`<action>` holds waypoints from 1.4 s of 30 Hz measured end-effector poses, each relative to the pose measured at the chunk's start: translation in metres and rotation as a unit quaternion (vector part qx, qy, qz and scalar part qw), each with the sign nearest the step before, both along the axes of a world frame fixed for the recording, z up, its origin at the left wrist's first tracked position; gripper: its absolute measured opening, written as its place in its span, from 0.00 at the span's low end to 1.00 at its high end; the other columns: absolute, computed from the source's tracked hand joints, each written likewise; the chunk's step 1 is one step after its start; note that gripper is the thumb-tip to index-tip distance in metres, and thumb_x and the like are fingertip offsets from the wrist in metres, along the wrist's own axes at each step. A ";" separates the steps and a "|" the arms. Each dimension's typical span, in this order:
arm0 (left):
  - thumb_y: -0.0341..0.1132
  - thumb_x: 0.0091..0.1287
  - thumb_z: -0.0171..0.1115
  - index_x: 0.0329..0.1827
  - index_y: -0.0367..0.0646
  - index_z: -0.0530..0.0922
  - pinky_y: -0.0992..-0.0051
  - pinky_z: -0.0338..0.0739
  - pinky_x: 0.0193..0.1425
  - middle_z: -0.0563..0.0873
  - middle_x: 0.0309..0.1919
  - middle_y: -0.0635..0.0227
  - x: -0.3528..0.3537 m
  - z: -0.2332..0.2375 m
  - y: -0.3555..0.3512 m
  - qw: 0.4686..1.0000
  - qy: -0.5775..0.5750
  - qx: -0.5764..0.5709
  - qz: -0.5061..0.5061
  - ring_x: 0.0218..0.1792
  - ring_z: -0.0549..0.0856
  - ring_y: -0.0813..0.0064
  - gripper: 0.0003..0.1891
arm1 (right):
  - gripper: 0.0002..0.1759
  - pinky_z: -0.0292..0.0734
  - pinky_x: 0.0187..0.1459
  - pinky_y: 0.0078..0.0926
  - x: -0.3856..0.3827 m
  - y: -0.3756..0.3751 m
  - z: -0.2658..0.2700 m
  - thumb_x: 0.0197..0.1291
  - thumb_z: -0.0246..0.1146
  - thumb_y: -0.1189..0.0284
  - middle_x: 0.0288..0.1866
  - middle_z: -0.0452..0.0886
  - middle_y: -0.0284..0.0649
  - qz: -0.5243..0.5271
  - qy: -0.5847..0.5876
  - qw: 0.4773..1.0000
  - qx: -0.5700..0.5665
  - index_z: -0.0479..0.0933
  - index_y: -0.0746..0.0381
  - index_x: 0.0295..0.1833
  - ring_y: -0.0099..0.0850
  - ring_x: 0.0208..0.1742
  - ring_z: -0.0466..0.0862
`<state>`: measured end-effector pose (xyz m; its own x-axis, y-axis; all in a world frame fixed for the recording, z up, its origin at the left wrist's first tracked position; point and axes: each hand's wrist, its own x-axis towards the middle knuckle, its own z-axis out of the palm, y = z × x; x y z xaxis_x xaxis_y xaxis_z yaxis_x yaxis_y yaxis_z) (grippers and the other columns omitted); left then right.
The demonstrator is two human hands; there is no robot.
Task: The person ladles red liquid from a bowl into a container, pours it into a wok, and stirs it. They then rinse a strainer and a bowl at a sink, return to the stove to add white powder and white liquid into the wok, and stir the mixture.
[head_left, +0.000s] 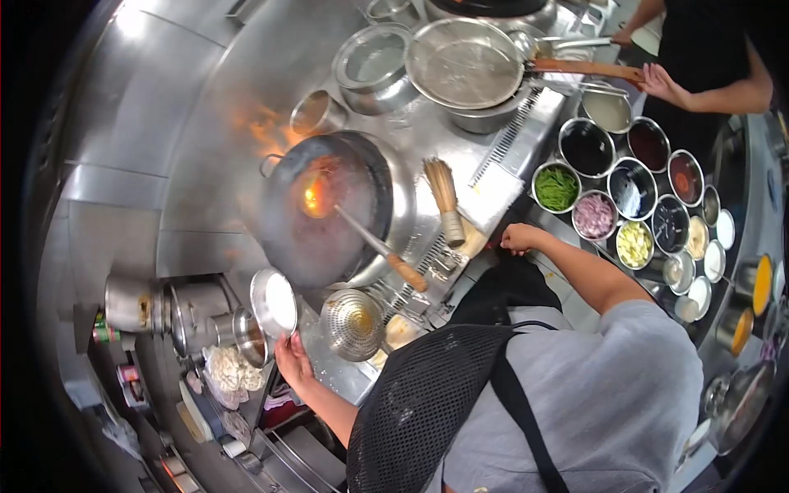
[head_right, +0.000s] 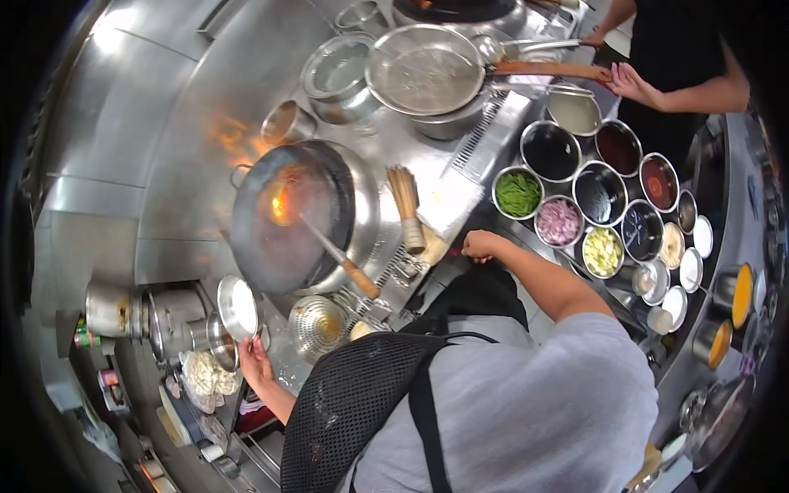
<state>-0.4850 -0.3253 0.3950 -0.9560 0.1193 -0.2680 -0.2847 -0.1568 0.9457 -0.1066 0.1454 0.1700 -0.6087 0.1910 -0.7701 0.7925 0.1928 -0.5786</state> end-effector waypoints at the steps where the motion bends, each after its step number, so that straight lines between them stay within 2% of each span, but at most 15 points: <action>1: 0.31 0.72 0.62 0.47 0.36 0.77 0.80 0.85 0.46 0.85 0.40 0.64 0.006 -0.004 -0.006 1.000 0.002 -0.004 0.009 0.40 0.86 0.74 0.08 | 0.21 0.84 0.50 0.42 0.005 -0.008 -0.053 0.63 0.64 0.60 0.46 0.87 0.50 0.087 0.023 0.972 0.216 0.81 0.63 0.54 0.45 0.49 0.88; 4: 0.32 0.72 0.62 0.46 0.37 0.77 0.82 0.85 0.43 0.84 0.39 0.66 0.029 -0.008 -0.020 0.999 0.014 -0.026 0.041 0.39 0.86 0.74 0.07 | 0.24 0.79 0.58 0.47 0.001 -0.025 -0.101 0.61 0.66 0.58 0.54 0.84 0.54 -0.045 0.041 0.978 0.201 0.80 0.64 0.56 0.50 0.57 0.83; 7: 0.31 0.71 0.63 0.44 0.38 0.77 0.82 0.85 0.42 0.84 0.38 0.68 0.048 -0.003 -0.027 0.998 -0.003 -0.034 0.048 0.37 0.86 0.76 0.06 | 0.24 0.78 0.60 0.45 -0.018 -0.039 -0.104 0.61 0.66 0.60 0.59 0.82 0.54 -0.037 0.000 0.985 0.168 0.78 0.63 0.58 0.48 0.61 0.82; 12: 0.30 0.70 0.63 0.44 0.38 0.76 0.84 0.86 0.37 0.84 0.35 0.67 0.072 0.008 -0.036 0.994 -0.008 -0.061 0.092 0.33 0.86 0.76 0.06 | 0.19 0.79 0.59 0.46 -0.030 -0.037 -0.123 0.59 0.65 0.67 0.55 0.83 0.56 -0.247 -0.038 0.942 0.225 0.82 0.66 0.52 0.52 0.59 0.82; 14: 0.29 0.70 0.62 0.43 0.40 0.74 0.82 0.87 0.36 0.85 0.35 0.66 0.074 0.005 -0.048 0.996 -0.008 -0.046 0.073 0.30 0.86 0.75 0.05 | 0.16 0.78 0.58 0.48 -0.028 -0.024 -0.173 0.57 0.65 0.70 0.54 0.83 0.57 -0.278 -0.019 0.929 0.243 0.83 0.66 0.50 0.53 0.58 0.82; 16: 0.28 0.70 0.61 0.41 0.41 0.74 0.80 0.87 0.36 0.84 0.34 0.67 0.084 0.009 -0.045 0.993 -0.017 -0.052 0.104 0.30 0.87 0.75 0.04 | 0.20 0.75 0.61 0.47 -0.026 -0.007 -0.176 0.63 0.63 0.67 0.61 0.79 0.55 -0.205 0.022 0.956 0.208 0.77 0.62 0.59 0.53 0.62 0.79; 17: 0.26 0.70 0.60 0.40 0.42 0.74 0.78 0.87 0.37 0.84 0.33 0.67 0.087 0.011 -0.042 0.993 -0.022 -0.041 0.112 0.30 0.87 0.74 0.03 | 0.22 0.73 0.62 0.48 -0.018 -0.005 -0.230 0.64 0.63 0.63 0.61 0.78 0.56 -0.115 0.141 0.934 0.307 0.77 0.64 0.59 0.55 0.62 0.77; 18: 0.25 0.70 0.59 0.41 0.43 0.73 0.77 0.88 0.36 0.84 0.33 0.66 0.088 0.006 -0.047 0.993 -0.023 -0.033 0.107 0.29 0.88 0.72 0.03 | 0.24 0.71 0.63 0.47 -0.016 -0.001 -0.265 0.64 0.63 0.59 0.61 0.77 0.57 -0.135 0.096 0.948 0.270 0.76 0.64 0.59 0.55 0.62 0.75; 20: 0.25 0.70 0.58 0.41 0.43 0.73 0.76 0.88 0.35 0.84 0.33 0.65 0.094 0.002 -0.045 0.993 -0.015 -0.013 0.120 0.29 0.88 0.70 0.03 | 0.24 0.72 0.63 0.45 -0.018 0.004 -0.256 0.65 0.62 0.58 0.60 0.77 0.58 -0.087 0.058 0.956 0.275 0.77 0.64 0.58 0.54 0.63 0.76; 22: 0.25 0.71 0.57 0.41 0.43 0.73 0.75 0.88 0.34 0.84 0.33 0.65 0.098 -0.001 -0.042 0.991 -0.012 -0.004 0.135 0.29 0.89 0.69 0.03 | 0.20 0.74 0.62 0.45 -0.017 0.004 -0.289 0.64 0.62 0.59 0.58 0.79 0.56 -0.026 0.095 0.927 0.361 0.81 0.61 0.55 0.53 0.60 0.78; 24: 0.25 0.71 0.57 0.42 0.43 0.72 0.74 0.89 0.34 0.84 0.34 0.65 0.103 -0.005 -0.042 0.989 -0.014 0.002 0.144 0.29 0.89 0.68 0.03 | 0.16 0.75 0.58 0.45 -0.022 0.006 -0.295 0.63 0.58 0.60 0.48 0.88 0.43 0.098 0.044 0.910 0.401 0.87 0.53 0.47 0.45 0.56 0.83; 25: 0.25 0.72 0.57 0.42 0.43 0.72 0.73 0.89 0.34 0.84 0.34 0.65 0.105 -0.008 -0.041 0.989 -0.008 0.008 0.146 0.29 0.89 0.67 0.03 | 0.16 0.75 0.59 0.43 -0.024 0.004 -0.247 0.63 0.57 0.61 0.47 0.89 0.40 0.050 0.070 0.926 0.367 0.88 0.53 0.47 0.43 0.53 0.85; 32: 0.27 0.73 0.57 0.42 0.43 0.72 0.71 0.90 0.36 0.85 0.34 0.65 0.113 -0.009 -0.042 0.988 -0.003 0.006 0.152 0.30 0.89 0.67 0.03 | 0.17 0.80 0.52 0.43 -0.031 0.006 -0.298 0.65 0.55 0.62 0.53 0.87 0.39 0.149 0.010 0.889 0.433 0.87 0.52 0.50 0.37 0.57 0.86; 40: 0.26 0.72 0.58 0.41 0.43 0.72 0.70 0.90 0.36 0.85 0.34 0.65 0.113 -0.007 -0.046 0.986 -0.008 0.005 0.169 0.30 0.89 0.67 0.03 | 0.23 0.69 0.67 0.42 -0.035 0.008 -0.271 0.69 0.51 0.57 0.67 0.79 0.37 0.144 -0.019 0.915 0.376 0.79 0.51 0.64 0.35 0.70 0.76; 42: 0.26 0.72 0.57 0.41 0.43 0.72 0.70 0.90 0.36 0.85 0.33 0.65 0.113 -0.006 -0.046 0.984 -0.007 0.007 0.178 0.30 0.89 0.66 0.03 | 0.20 0.73 0.64 0.37 -0.037 0.009 -0.257 0.69 0.53 0.59 0.62 0.83 0.37 0.150 -0.015 0.913 0.379 0.81 0.53 0.59 0.34 0.65 0.80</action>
